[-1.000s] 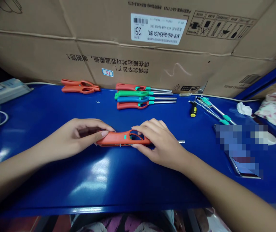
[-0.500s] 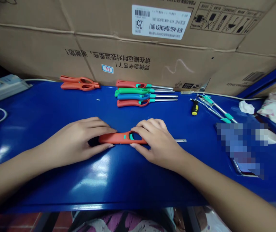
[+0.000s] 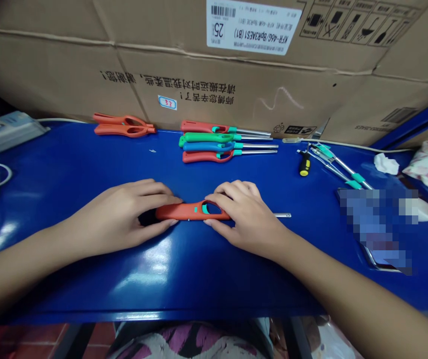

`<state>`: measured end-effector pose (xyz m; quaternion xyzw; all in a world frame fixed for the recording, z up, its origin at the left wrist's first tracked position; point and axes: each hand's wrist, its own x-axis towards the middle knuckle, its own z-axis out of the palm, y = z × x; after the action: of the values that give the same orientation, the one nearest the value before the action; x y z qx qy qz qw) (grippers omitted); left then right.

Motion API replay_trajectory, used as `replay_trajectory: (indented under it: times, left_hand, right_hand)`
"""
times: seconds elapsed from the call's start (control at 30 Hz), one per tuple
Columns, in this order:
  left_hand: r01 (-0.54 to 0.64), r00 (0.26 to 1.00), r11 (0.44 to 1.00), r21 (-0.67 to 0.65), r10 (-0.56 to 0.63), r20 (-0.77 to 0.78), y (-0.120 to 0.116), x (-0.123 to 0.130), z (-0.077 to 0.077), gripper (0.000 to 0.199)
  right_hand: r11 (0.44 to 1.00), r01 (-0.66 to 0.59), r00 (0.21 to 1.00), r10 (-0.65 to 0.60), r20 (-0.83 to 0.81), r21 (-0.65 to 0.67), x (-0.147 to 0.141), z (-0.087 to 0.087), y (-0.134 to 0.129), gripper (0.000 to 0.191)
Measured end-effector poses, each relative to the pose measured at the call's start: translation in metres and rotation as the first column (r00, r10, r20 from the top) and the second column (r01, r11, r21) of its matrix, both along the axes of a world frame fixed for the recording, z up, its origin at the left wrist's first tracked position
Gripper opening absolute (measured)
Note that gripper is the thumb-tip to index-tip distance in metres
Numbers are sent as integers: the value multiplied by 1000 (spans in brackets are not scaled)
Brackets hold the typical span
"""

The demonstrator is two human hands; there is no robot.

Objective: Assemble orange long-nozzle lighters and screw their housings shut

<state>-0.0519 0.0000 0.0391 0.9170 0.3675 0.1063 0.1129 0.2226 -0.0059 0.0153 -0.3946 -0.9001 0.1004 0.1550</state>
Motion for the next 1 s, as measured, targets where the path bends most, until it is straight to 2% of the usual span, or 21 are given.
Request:
replay_trajectory:
  times: [0.23, 0.4, 0.57, 1.0]
  left_hand:
    - [-10, 1000, 1000, 15, 10, 6, -2, 0, -3, 23]
    - [26, 996, 984, 176, -12, -83, -9, 4, -5, 26]
    - [69, 994, 948, 312, -37, -107, -11, 6, -9, 33]
    - [50, 999, 974, 219, -49, -12, -10, 7, -12, 31]
  right_hand:
    - [1000, -6, 1000, 6, -12, 28, 1, -3, 1, 36]
    - [998, -27, 999, 28, -32, 50, 2, -4, 1, 38]
    - [992, -59, 992, 71, -107, 107, 5, -2, 4, 28]
    - [979, -38, 997, 52, -64, 202, 6, 0, 3, 14]
